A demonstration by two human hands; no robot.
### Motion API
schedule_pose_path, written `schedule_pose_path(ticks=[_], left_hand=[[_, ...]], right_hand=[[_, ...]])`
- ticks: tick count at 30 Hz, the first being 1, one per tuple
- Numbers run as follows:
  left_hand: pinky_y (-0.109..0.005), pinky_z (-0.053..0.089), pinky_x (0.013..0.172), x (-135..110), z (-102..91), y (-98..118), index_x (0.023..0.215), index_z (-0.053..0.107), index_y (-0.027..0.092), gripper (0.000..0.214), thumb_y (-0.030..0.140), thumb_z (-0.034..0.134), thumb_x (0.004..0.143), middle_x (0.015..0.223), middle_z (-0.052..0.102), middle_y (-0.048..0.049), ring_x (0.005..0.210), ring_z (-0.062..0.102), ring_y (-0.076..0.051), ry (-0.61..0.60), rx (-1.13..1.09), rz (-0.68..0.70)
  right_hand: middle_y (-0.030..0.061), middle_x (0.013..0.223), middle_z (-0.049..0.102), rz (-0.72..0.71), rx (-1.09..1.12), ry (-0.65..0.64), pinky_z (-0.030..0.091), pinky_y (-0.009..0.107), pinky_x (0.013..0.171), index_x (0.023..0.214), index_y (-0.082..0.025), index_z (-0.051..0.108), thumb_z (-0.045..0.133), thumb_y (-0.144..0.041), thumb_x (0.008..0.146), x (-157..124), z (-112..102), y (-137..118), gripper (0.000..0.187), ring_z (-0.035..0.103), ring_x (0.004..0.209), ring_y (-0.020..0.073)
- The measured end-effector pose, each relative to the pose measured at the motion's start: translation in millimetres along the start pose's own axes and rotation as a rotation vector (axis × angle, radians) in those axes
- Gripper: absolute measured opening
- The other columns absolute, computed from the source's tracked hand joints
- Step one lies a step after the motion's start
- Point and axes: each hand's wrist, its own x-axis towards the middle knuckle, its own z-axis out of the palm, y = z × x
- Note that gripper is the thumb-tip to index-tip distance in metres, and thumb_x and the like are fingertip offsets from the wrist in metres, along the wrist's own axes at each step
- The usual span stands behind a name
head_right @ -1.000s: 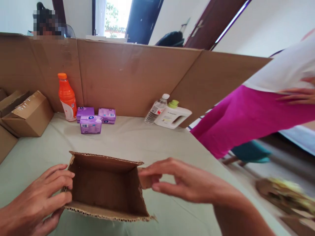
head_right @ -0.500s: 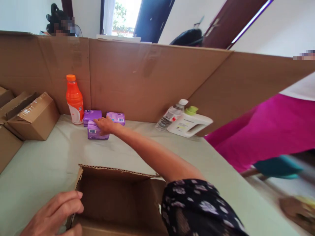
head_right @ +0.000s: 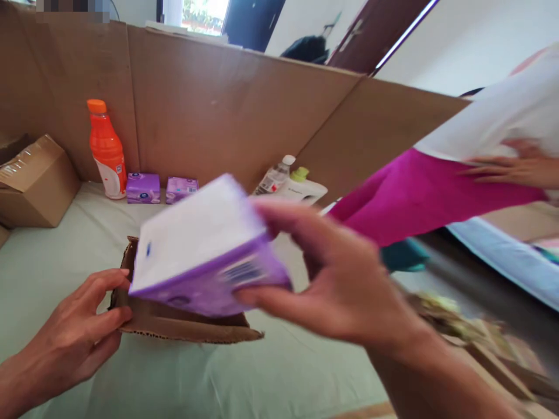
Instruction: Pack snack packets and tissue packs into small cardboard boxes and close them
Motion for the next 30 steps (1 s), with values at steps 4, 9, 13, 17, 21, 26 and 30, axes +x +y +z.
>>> schedule_pose_path(ticks=[4, 9, 13, 17, 21, 26, 30], left_hand=[[-0.039, 0.056, 0.095, 1.7, -1.2, 1.2, 0.086, 0.064, 0.017, 0.026, -0.003, 0.048, 0.080, 0.122, 0.054, -0.0123, 0.124, 0.055, -0.027, -0.003, 0.043, 0.013], [-0.038, 0.057, 0.091, 1.1, 0.0, 2.1, 0.088, 0.064, 0.017, 0.027, -0.002, 0.048, 0.079, 0.122, 0.054, -0.0123, 0.122, 0.055, -0.028, 0.010, 0.054, 0.015], [-0.043, 0.055, 0.099, -3.2, 2.2, 1.6, 0.090, 0.062, 0.017, 0.028, -0.003, 0.049, 0.079, 0.124, 0.053, -0.0128, 0.128, 0.052, -0.029, 0.005, 0.053, 0.008], [-0.051, 0.049, 0.109, -11.9, 7.9, 1.1, 0.097, 0.061, 0.018, 0.033, -0.006, 0.048, 0.081, 0.154, 0.037, -0.0158, 0.143, 0.040, -0.033, 0.067, 0.017, -0.010], [-0.048, 0.054, 0.104, -22.4, 19.5, -0.7, 0.104, 0.063, 0.021, 0.035, -0.004, 0.049, 0.085, 0.166, 0.021, -0.0126, 0.146, 0.039, -0.032, 0.142, -0.036, -0.093], [-0.041, 0.058, 0.099, -27.6, 26.5, 0.7, 0.107, 0.064, 0.023, 0.032, 0.000, 0.048, 0.089, 0.161, 0.031, -0.0122, 0.134, 0.053, -0.026, 0.148, -0.023, -0.153], [-0.040, 0.056, 0.102, -26.4, 22.6, 4.6, 0.108, 0.062, 0.022, 0.032, 0.000, 0.048, 0.089, 0.157, 0.037, -0.0136, 0.136, 0.052, -0.025, 0.133, 0.019, -0.150]], right_hand=[[0.0134, 0.116, 0.072, -0.131, -0.142, -0.266, 0.054, 0.046, 0.088, 0.131, -0.022, 0.059, 0.074, -0.036, 0.083, 2.3, 46.7, -17.8, 0.052, 0.069, 0.100, 0.0313], [0.0203, 0.116, 0.070, -0.075, -0.266, -0.645, 0.054, 0.047, 0.088, 0.134, -0.008, 0.059, 0.077, -0.023, 0.080, 34.0, 106.0, -23.4, 0.059, 0.068, 0.105, 0.0343], [0.0219, 0.127, 0.067, -0.084, -0.192, -0.816, 0.056, 0.043, 0.088, 0.143, -0.008, 0.051, 0.079, -0.028, 0.080, 43.1, 114.7, -18.1, 0.072, 0.069, 0.109, 0.0325], [0.0168, 0.142, 0.059, -0.102, -0.110, -0.702, 0.053, 0.042, 0.098, 0.140, -0.017, 0.057, 0.066, -0.027, 0.092, 32.8, 81.1, -8.3, 0.050, 0.064, 0.121, 0.0288], [0.0154, 0.141, 0.060, 0.009, -0.077, -0.547, 0.049, 0.045, 0.104, 0.143, -0.017, 0.054, 0.059, -0.035, 0.097, 18.8, 55.4, -0.8, 0.050, 0.060, 0.127, 0.0290], [0.0247, 0.144, 0.055, 0.006, -0.094, -0.740, 0.048, 0.049, 0.105, 0.152, -0.009, 0.043, 0.079, -0.032, 0.080, 26.0, 89.2, 0.9, 0.084, 0.057, 0.129, 0.0379], [0.0236, 0.124, 0.067, -0.104, -0.129, -0.711, 0.055, 0.048, 0.089, 0.149, -0.009, 0.046, 0.078, -0.020, 0.077, 32.5, 120.8, -0.2, 0.079, 0.068, 0.107, 0.0364]])
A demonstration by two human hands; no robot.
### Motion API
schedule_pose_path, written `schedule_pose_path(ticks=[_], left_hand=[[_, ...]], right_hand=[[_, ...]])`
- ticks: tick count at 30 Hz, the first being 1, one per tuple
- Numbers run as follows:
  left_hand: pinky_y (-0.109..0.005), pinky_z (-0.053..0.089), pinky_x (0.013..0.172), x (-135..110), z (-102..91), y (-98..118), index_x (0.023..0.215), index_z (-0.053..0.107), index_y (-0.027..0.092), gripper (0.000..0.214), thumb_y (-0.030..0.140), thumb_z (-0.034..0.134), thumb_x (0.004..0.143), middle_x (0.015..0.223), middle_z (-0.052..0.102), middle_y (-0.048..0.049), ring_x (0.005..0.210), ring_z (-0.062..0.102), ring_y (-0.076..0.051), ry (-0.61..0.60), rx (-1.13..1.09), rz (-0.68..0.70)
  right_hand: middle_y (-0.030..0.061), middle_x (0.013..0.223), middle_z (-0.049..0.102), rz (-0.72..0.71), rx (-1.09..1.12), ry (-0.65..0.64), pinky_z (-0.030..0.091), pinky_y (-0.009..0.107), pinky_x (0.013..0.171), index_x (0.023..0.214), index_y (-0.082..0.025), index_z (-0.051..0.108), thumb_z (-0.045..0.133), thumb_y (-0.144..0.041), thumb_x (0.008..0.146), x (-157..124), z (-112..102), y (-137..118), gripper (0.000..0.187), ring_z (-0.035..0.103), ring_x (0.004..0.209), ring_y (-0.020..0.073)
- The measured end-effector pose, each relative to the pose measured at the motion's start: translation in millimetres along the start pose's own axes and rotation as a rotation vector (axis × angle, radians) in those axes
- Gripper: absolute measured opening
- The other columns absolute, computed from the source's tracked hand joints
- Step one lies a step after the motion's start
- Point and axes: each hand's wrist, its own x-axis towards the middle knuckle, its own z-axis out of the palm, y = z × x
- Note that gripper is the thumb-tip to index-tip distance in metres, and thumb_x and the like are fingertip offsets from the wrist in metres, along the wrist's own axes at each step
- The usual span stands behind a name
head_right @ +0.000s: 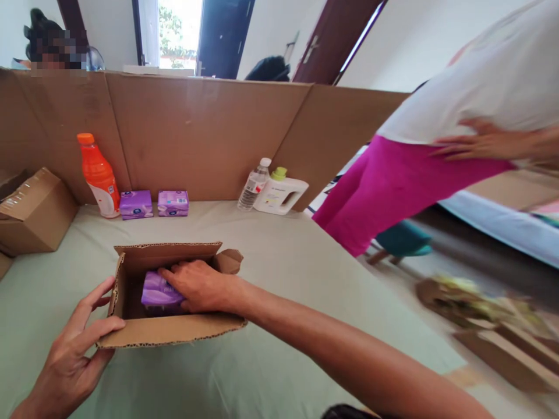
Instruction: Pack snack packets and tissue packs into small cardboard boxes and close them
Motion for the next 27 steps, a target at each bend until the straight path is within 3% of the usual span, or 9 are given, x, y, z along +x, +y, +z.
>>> schedule_pose_path(ticks=[6, 9, 11, 13, 16, 18, 21, 24, 27], left_hand=[[-0.038, 0.051, 0.108, 6.3, -6.0, -2.5, 0.105, 0.060, 0.021, 0.029, 0.000, 0.047, 0.090, 0.148, 0.049, -0.0152, 0.141, 0.047, -0.022, -0.038, 0.036, 0.081], [-0.037, 0.050, 0.108, 8.2, -4.8, -7.1, 0.106, 0.060, 0.020, 0.029, 0.000, 0.045, 0.091, 0.144, 0.055, -0.0145, 0.141, 0.047, -0.021, -0.039, 0.046, 0.103], [-0.036, 0.049, 0.108, 8.0, -2.6, -9.2, 0.108, 0.059, 0.020, 0.029, 0.001, 0.045, 0.091, 0.142, 0.057, -0.0141, 0.141, 0.047, -0.021, -0.033, 0.029, 0.119], [-0.037, 0.049, 0.109, 7.5, -0.7, -10.2, 0.109, 0.059, 0.020, 0.028, 0.002, 0.046, 0.092, 0.141, 0.058, -0.0141, 0.141, 0.047, -0.021, -0.027, 0.003, 0.128], [-0.038, 0.050, 0.108, 8.9, 0.9, -10.3, 0.110, 0.059, 0.020, 0.028, 0.002, 0.046, 0.093, 0.140, 0.059, -0.0135, 0.141, 0.048, -0.021, -0.034, -0.024, 0.117], [-0.039, 0.051, 0.108, 10.9, 1.5, -9.5, 0.110, 0.059, 0.020, 0.028, 0.002, 0.046, 0.093, 0.139, 0.060, -0.0131, 0.141, 0.049, -0.022, -0.038, -0.028, 0.100], [-0.040, 0.052, 0.107, 11.8, 2.6, -6.6, 0.109, 0.059, 0.021, 0.027, 0.003, 0.046, 0.092, 0.140, 0.059, -0.0134, 0.140, 0.050, -0.022, -0.033, -0.025, 0.061], [-0.041, 0.052, 0.107, 8.1, 2.5, -3.9, 0.108, 0.059, 0.022, 0.031, 0.002, 0.045, 0.090, 0.144, 0.056, -0.0125, 0.140, 0.050, -0.023, -0.055, -0.025, 0.016], [-0.039, 0.053, 0.105, 4.9, -0.1, -5.2, 0.110, 0.060, 0.023, 0.038, 0.000, 0.042, 0.086, 0.157, 0.042, -0.0108, 0.143, 0.046, -0.024, -0.125, -0.030, -0.015]], right_hand=[[0.0178, 0.125, 0.069, -0.022, 0.040, 0.033, 0.056, 0.042, 0.088, 0.145, -0.016, 0.052, 0.080, -0.023, 0.077, -3.9, -5.1, 6.9, 0.074, 0.069, 0.107, 0.0323], [0.0116, 0.129, 0.069, -0.052, 0.206, 0.193, 0.055, 0.036, 0.093, 0.131, -0.019, 0.065, 0.070, -0.030, 0.088, -37.0, -20.8, 14.0, 0.045, 0.068, 0.113, 0.0267], [0.0083, 0.118, 0.074, 0.114, 0.294, 0.439, 0.057, 0.031, 0.083, 0.121, -0.021, 0.070, 0.059, -0.034, 0.096, -69.1, -24.0, 21.6, 0.030, 0.071, 0.099, 0.0211], [0.0076, 0.101, 0.078, 0.389, 0.306, 0.677, 0.057, 0.030, 0.067, 0.113, -0.020, 0.073, 0.054, -0.041, 0.098, -98.4, -16.1, 31.4, 0.031, 0.071, 0.076, 0.0182], [0.0099, 0.100, 0.078, 0.593, 0.353, 0.812, 0.057, 0.032, 0.062, 0.113, -0.019, 0.072, 0.055, -0.050, 0.096, -118.5, 12.9, 43.7, 0.040, 0.073, 0.077, 0.0215], [0.0107, 0.110, 0.077, 0.543, 0.453, 0.808, 0.060, 0.033, 0.068, 0.121, -0.020, 0.069, 0.050, -0.054, 0.097, -115.2, 35.0, 45.2, 0.045, 0.073, 0.091, 0.0238], [0.0101, 0.116, 0.075, 0.412, 0.504, 0.834, 0.060, 0.035, 0.074, 0.125, -0.022, 0.067, 0.051, -0.054, 0.098, -102.5, 57.5, 39.3, 0.045, 0.072, 0.091, 0.0222], [0.0098, 0.115, 0.074, 0.347, 0.451, 0.928, 0.060, 0.036, 0.077, 0.118, -0.023, 0.070, 0.061, -0.052, 0.093, -95.9, 63.3, 36.0, 0.040, 0.071, 0.090, 0.0219], [0.0088, 0.113, 0.074, 0.372, 0.428, 0.994, 0.059, 0.036, 0.074, 0.122, -0.024, 0.068, 0.067, -0.051, 0.088, -90.4, 56.7, 38.5, 0.043, 0.070, 0.087, 0.0215]])
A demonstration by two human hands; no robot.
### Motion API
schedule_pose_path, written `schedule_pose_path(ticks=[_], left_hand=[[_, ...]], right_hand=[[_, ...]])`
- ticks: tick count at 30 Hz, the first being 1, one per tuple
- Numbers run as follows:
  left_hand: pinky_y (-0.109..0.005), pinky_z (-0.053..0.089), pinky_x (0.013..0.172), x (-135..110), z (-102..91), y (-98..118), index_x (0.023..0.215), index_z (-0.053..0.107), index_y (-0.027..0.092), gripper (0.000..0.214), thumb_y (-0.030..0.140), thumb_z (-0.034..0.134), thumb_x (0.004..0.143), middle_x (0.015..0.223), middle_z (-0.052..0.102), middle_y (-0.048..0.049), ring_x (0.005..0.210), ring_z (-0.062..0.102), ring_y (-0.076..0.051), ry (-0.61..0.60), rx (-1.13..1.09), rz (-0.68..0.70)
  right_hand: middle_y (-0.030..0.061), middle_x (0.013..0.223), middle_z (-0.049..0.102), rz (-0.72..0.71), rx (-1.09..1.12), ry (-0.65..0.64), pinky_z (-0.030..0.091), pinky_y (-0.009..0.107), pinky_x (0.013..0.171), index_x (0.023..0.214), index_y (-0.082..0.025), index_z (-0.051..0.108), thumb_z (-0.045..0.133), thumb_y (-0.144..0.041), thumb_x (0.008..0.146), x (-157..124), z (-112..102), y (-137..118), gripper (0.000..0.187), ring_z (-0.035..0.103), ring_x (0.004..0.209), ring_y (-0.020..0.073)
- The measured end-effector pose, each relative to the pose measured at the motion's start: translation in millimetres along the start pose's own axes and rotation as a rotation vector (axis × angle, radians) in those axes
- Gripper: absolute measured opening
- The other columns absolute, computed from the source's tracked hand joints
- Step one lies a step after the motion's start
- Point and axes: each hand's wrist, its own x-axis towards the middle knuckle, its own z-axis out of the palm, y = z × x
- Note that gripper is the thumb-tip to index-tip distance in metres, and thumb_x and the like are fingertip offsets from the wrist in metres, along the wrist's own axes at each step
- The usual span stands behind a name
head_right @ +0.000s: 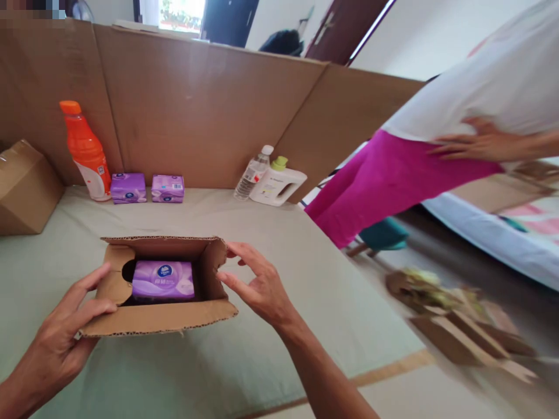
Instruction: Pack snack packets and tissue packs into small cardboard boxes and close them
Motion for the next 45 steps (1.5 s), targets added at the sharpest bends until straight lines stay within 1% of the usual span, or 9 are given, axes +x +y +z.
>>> schedule_pose_path(ticks=[6, 12, 18, 24, 27, 31, 37, 41, 45], left_hand=[[-0.040, 0.055, 0.098, 21.3, -12.9, -8.7, 0.095, 0.065, 0.023, 0.028, 0.007, 0.047, 0.082, 0.169, 0.016, -0.0039, 0.136, 0.052, -0.028, -0.161, 0.007, -0.004], [-0.036, 0.058, 0.085, 46.0, -20.9, -9.7, 0.081, 0.062, 0.021, 0.023, 0.008, 0.050, 0.068, 0.170, 0.014, -0.0055, 0.133, 0.055, -0.030, -0.315, -0.024, -0.079], [-0.039, 0.057, 0.094, 41.7, -11.2, -14.9, 0.117, 0.060, 0.023, 0.027, 0.027, 0.059, 0.090, 0.153, 0.047, -0.0147, 0.131, 0.059, -0.029, -0.062, -0.032, -0.029], [-0.035, 0.058, 0.092, 33.7, 14.5, -7.5, 0.133, 0.050, 0.021, 0.039, 0.030, 0.059, 0.096, 0.144, 0.054, -0.0151, 0.126, 0.060, -0.025, 0.215, 0.013, -0.147], [-0.042, 0.055, 0.100, 31.6, 17.5, -7.6, 0.140, 0.045, 0.021, 0.048, 0.027, 0.060, 0.095, 0.155, 0.038, -0.0196, 0.132, 0.054, -0.027, 0.288, 0.096, -0.120], [-0.047, 0.049, 0.109, 30.6, 12.9, -21.1, 0.141, 0.048, 0.025, 0.044, 0.025, 0.056, 0.097, 0.155, 0.042, -0.0151, 0.139, 0.047, -0.029, 0.148, 0.092, -0.048], [-0.058, 0.044, 0.113, 21.9, 9.2, -26.7, 0.143, 0.045, 0.022, 0.056, 0.030, 0.061, 0.090, 0.154, 0.045, -0.0171, 0.149, 0.033, -0.036, -0.099, -0.048, 0.007], [-0.063, 0.044, 0.110, -5.4, 5.5, -11.9, 0.144, 0.041, 0.019, 0.063, 0.022, 0.062, 0.084, 0.153, 0.042, -0.0207, 0.150, 0.027, -0.039, -0.038, 0.047, 0.004], [-0.057, 0.047, 0.108, -55.1, -13.0, -4.4, 0.136, 0.048, 0.020, 0.049, 0.012, 0.058, 0.089, 0.151, 0.044, -0.0190, 0.148, 0.031, -0.036, 0.151, 0.279, -0.134]], right_hand=[[0.0047, 0.086, 0.077, 0.104, -0.026, 0.094, 0.058, 0.032, 0.069, 0.099, -0.021, 0.074, 0.063, -0.038, 0.088, 15.4, 16.2, -1.4, 0.023, 0.068, 0.069, 0.0181], [0.0071, 0.098, 0.078, 0.026, 0.021, 0.148, 0.058, 0.036, 0.078, 0.106, -0.022, 0.075, 0.060, -0.039, 0.094, -0.8, 17.9, -0.5, 0.026, 0.073, 0.087, 0.0226], [0.0076, 0.110, 0.077, -0.119, 0.051, -0.305, 0.049, 0.048, 0.100, 0.111, -0.026, 0.076, 0.028, -0.059, 0.104, 16.9, -3.4, -9.3, 0.059, 0.067, 0.113, 0.0277], [0.0120, 0.142, 0.061, -0.095, 0.031, -0.065, 0.043, 0.049, 0.109, 0.141, -0.025, 0.057, 0.040, -0.054, 0.103, 23.2, -10.1, -10.3, 0.051, 0.054, 0.134, 0.0287], [0.0136, 0.147, 0.057, -0.237, -0.049, -0.202, 0.045, 0.050, 0.107, 0.151, -0.025, 0.046, 0.044, -0.053, 0.102, 22.7, -3.5, -13.4, 0.056, 0.052, 0.135, 0.0299], [0.0163, 0.143, 0.060, -0.400, -0.150, -0.438, 0.042, 0.056, 0.110, 0.146, -0.021, 0.053, 0.050, -0.060, 0.097, 7.1, 2.8, -7.8, 0.063, 0.051, 0.136, 0.0335], [0.0132, 0.164, 0.033, -0.178, -0.224, -0.436, 0.047, 0.050, 0.111, 0.158, -0.032, 0.037, 0.057, -0.048, 0.096, -32.2, 2.5, 20.0, 0.067, 0.041, 0.146, 0.0333], [0.0098, 0.158, 0.045, -0.177, -0.099, -0.465, 0.049, 0.048, 0.110, 0.161, -0.036, 0.025, 0.055, -0.041, 0.099, -21.8, 22.6, 32.3, 0.069, 0.043, 0.144, 0.0304], [0.0121, 0.161, 0.039, -0.223, 0.099, -0.529, 0.044, 0.049, 0.114, 0.162, -0.030, 0.022, 0.053, -0.039, 0.100, 21.7, 84.6, 5.9, 0.070, 0.043, 0.145, 0.0284]])
